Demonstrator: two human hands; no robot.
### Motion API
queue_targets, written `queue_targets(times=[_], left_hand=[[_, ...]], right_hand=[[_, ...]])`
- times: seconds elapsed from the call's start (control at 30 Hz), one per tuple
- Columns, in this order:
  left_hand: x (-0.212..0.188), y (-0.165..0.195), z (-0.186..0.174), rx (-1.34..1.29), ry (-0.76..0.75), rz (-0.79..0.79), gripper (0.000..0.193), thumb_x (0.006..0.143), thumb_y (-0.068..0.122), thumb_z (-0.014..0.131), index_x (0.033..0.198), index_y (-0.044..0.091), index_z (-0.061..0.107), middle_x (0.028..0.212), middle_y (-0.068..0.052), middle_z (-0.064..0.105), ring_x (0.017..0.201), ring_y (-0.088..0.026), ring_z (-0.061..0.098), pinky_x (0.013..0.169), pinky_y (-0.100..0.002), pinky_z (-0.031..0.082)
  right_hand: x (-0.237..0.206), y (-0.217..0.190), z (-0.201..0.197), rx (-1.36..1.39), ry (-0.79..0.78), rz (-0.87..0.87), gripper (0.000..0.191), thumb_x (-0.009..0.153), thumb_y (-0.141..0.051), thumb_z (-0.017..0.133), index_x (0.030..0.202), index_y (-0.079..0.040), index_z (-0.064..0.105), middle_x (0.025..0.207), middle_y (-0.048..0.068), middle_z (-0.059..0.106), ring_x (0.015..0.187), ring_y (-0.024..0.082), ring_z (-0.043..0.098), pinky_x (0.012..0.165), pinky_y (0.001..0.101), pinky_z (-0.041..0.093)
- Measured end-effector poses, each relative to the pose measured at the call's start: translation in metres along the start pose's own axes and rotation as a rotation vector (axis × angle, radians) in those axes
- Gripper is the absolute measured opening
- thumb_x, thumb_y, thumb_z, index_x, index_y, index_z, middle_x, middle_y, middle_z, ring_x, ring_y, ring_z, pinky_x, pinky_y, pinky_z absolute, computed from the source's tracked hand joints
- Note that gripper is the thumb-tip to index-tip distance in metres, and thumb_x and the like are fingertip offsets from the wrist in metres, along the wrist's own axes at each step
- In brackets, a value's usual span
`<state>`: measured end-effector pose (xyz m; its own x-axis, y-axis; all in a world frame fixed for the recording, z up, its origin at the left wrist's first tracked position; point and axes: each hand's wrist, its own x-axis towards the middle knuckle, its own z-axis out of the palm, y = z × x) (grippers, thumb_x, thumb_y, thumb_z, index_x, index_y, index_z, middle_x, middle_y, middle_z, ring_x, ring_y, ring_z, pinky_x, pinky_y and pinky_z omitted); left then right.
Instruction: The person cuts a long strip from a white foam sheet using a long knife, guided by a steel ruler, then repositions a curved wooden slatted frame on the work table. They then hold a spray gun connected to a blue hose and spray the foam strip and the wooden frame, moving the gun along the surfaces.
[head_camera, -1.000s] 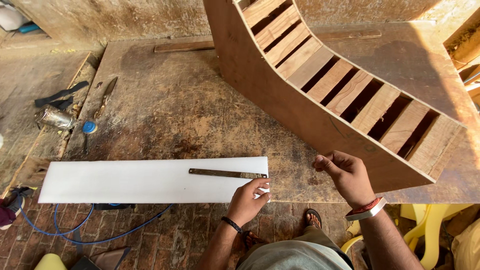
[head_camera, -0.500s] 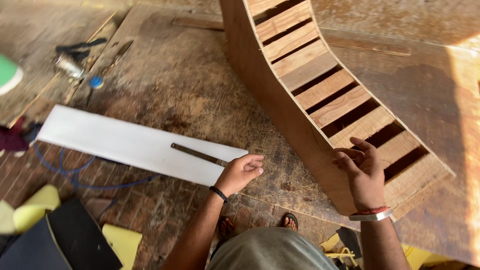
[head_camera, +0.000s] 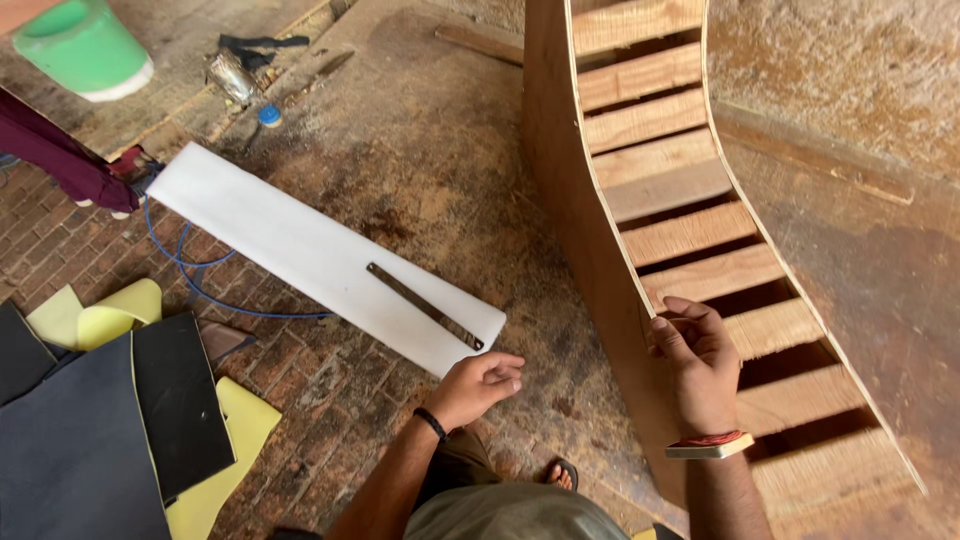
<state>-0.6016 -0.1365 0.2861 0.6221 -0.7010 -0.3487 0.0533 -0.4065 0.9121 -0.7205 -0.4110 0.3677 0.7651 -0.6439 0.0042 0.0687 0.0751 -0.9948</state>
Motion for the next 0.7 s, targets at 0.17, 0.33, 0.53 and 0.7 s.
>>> queue_targets(times=[0.17,0.33,0.53,0.7], left_hand=[[0.034,-0.009,-0.041,-0.064,0.044,-0.004,0.037,0.095,0.019,0.07,0.13,0.006,0.066,0.115,-0.009,0.074,0.111,-0.019,0.072,0.093,-0.032,0.062],[0.097,-0.001,-0.095,0.017,0.007,0.084,0.036,0.096,0.022,0.073,0.128,0.006,0.071,0.109,-0.011,0.071,0.105,-0.018,0.071,0.091,-0.034,0.061],[0.195,0.036,-0.168,0.026,0.011,0.158,0.043,0.092,0.034,0.07,0.13,0.012,0.066,0.122,-0.008,0.073,0.111,-0.015,0.07,0.091,-0.035,0.061],[0.309,0.102,-0.201,-0.021,0.126,0.443,0.064,0.091,0.036,0.073,0.145,0.009,0.052,0.142,-0.013,0.062,0.128,-0.027,0.062,0.104,-0.044,0.053]], right_hand=[[0.02,-0.004,0.038,-0.12,-0.025,0.025,0.024,0.095,-0.006,0.07,0.117,0.001,0.068,0.095,0.007,0.071,0.082,0.011,0.064,0.075,0.0237,0.053],[0.054,-0.016,0.076,-0.288,0.08,0.058,0.03,0.093,-0.015,0.071,0.12,-0.002,0.069,0.108,0.007,0.074,0.1,0.017,0.07,0.089,0.0301,0.056],[0.088,-0.012,0.102,-1.036,0.258,0.072,0.065,0.086,-0.04,0.074,0.142,-0.013,0.056,0.154,0.012,0.048,0.138,0.03,0.047,0.109,0.0488,0.042],[0.086,0.01,0.112,-1.518,0.327,0.037,0.099,0.076,-0.049,0.077,0.154,-0.009,0.031,0.16,0.016,0.034,0.149,0.029,0.029,0.122,0.0492,0.022]])
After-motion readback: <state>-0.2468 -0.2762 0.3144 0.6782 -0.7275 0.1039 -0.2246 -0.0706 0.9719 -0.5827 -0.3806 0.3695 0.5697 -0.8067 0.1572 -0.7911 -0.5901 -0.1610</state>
